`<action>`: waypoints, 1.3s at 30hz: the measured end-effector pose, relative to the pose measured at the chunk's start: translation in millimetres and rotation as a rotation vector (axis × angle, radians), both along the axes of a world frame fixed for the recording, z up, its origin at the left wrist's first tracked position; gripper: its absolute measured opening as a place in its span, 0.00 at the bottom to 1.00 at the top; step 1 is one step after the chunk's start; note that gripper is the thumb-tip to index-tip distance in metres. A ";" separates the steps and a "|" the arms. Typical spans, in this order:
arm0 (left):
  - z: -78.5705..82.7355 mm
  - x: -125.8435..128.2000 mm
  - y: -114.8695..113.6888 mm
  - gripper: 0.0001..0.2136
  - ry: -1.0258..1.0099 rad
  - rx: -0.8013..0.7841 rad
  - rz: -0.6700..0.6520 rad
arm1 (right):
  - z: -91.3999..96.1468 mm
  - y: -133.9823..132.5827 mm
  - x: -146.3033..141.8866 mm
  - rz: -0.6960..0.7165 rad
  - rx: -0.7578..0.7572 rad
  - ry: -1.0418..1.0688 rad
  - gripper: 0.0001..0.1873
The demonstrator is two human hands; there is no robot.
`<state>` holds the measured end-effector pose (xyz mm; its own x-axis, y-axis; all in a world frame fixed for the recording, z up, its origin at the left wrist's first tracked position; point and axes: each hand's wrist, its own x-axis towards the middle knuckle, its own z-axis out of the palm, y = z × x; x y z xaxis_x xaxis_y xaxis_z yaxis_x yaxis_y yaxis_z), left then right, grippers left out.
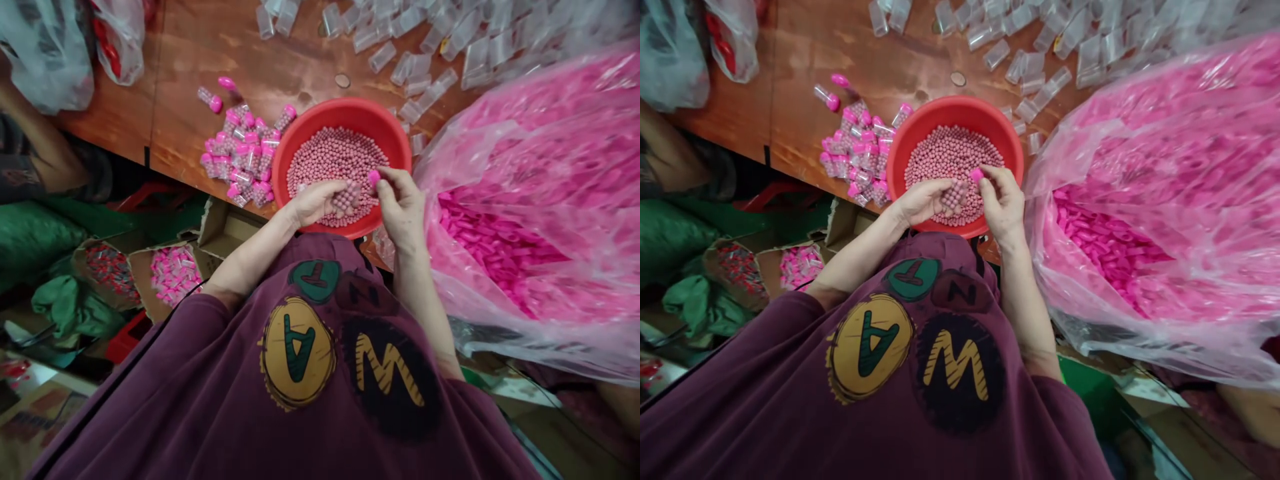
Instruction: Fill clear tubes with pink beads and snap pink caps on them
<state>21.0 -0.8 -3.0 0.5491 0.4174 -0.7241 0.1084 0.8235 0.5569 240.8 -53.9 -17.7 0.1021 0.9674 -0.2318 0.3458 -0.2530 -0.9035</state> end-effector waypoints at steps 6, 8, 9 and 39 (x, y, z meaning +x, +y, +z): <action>9.4 -10.1 -3.1 0.20 -0.012 -0.077 0.101 | 22.4 14.2 -20.9 0.197 0.056 -0.043 0.19; 12.2 -12.1 -3.7 0.19 -0.046 -0.128 0.137 | 25.9 12.5 -24.5 0.215 0.057 -0.073 0.16; 13.1 -12.9 -4.1 0.20 -0.058 -0.148 0.150 | 26.2 11.6 -25.4 0.236 0.066 -0.089 0.15; 11.0 -1.9 -30.2 0.14 -0.063 0.020 0.201 | 37.4 -3.0 -41.0 0.121 0.150 -0.200 0.18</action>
<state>19.1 -30.9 8.0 0.4973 0.5371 -0.6813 -0.0922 0.8136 0.5741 199.8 -56.9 19.6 0.0132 0.9973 -0.0721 0.5410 -0.0678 -0.8383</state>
